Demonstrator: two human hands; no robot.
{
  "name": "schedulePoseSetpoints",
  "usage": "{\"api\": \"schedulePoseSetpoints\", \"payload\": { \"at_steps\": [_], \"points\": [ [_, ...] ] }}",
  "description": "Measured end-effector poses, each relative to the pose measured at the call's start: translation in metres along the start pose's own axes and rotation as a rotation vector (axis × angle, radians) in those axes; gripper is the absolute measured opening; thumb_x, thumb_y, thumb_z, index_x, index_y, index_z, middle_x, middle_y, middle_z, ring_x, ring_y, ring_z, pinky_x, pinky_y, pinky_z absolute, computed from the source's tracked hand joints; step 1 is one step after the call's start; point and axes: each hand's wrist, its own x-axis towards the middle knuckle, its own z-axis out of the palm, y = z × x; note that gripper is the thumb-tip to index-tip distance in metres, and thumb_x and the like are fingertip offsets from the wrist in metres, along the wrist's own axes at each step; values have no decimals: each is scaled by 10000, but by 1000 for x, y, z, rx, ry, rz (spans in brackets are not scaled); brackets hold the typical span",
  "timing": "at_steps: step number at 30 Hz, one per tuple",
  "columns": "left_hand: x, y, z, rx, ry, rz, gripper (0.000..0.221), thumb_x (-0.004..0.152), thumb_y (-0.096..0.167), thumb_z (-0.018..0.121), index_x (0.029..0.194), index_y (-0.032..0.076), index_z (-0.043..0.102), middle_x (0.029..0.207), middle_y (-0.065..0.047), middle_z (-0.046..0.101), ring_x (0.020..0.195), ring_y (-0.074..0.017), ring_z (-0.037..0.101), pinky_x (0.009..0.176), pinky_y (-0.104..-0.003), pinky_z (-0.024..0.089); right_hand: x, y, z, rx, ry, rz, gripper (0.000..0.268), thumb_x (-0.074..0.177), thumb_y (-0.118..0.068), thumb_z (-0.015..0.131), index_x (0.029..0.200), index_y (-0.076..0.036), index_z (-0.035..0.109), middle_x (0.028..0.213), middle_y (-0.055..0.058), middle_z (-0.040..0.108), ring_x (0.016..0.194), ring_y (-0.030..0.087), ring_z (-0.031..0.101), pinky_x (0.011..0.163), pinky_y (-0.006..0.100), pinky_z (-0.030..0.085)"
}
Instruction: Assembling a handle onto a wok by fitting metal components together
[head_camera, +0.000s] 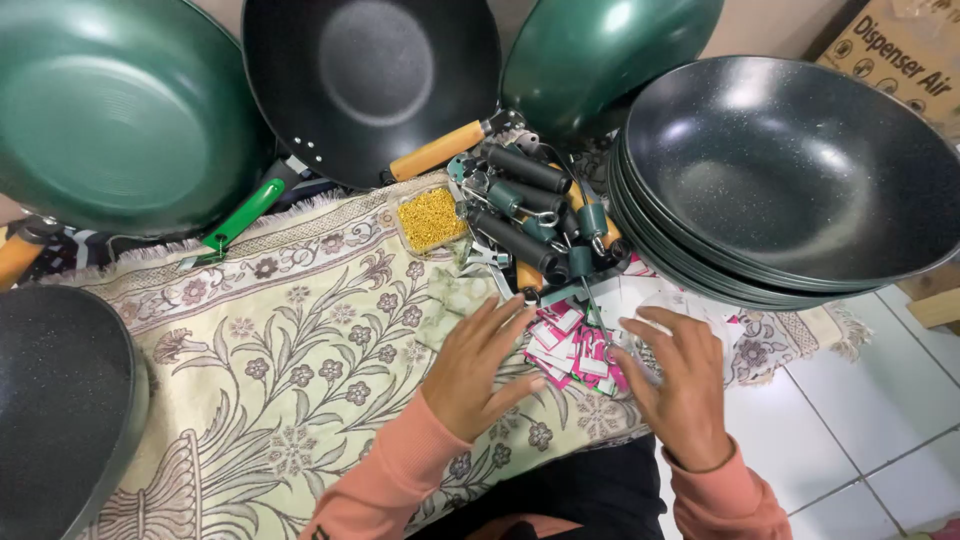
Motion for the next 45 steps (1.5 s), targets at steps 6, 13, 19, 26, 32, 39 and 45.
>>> {"api": "schedulePoseSetpoints", "payload": {
  "at_steps": [6,13,19,26,32,39,45],
  "points": [
    [97,29,-10,-411,248,-78,707,987,492,489,1522,42,388,1493,-167,518,1376,-311,484,1128,-467,389,35,35,-76,-144,386,21,343,1086,-44,773,1326,139,610,1315,348,614,1225,476,554,1102,521,377],
    [225,11,29,-433,205,-379,845,889,564,477,1570,80,348,1412,-82,494,1362,-301,389,1113,-445,350,23,217,-89,75,575,285,287,1286,-5,565,1415,208,423,1320,304,402,1230,395,456,1006,493,410],
    [269,3,49,-298,113,-589,760,760,614,553,1373,164,530,1369,-137,464,1317,-333,403,1092,-417,378,34,244,-99,213,280,775,390,1245,-295,678,988,-130,436,890,-26,443,771,68,391,584,273,424],
    [283,-14,79,-183,160,-542,810,770,399,562,1525,130,447,1279,-91,469,1225,-313,420,1061,-420,410,30,261,-88,262,287,680,363,1032,-95,583,1372,-33,694,1123,-27,583,1007,75,515,893,240,432],
    [291,-28,97,-136,203,-510,777,793,384,547,1516,113,462,1250,-100,465,1185,-333,435,993,-464,462,30,259,-89,130,311,627,412,957,-39,559,1328,7,732,1121,29,591,990,151,521,843,320,433],
    [285,-20,91,-191,242,-513,744,806,360,576,1504,118,483,1237,-81,436,1190,-300,411,990,-454,472,25,268,-86,52,268,649,284,975,-76,550,1200,-37,719,961,1,499,930,178,448,787,365,358],
    [282,-11,84,-356,329,-494,794,766,338,569,1530,147,464,1225,-63,452,1218,-288,432,1064,-438,415,25,262,-80,216,359,690,386,966,-76,517,1292,-56,723,1069,-52,510,1008,142,445,836,286,361]
  ]
}}
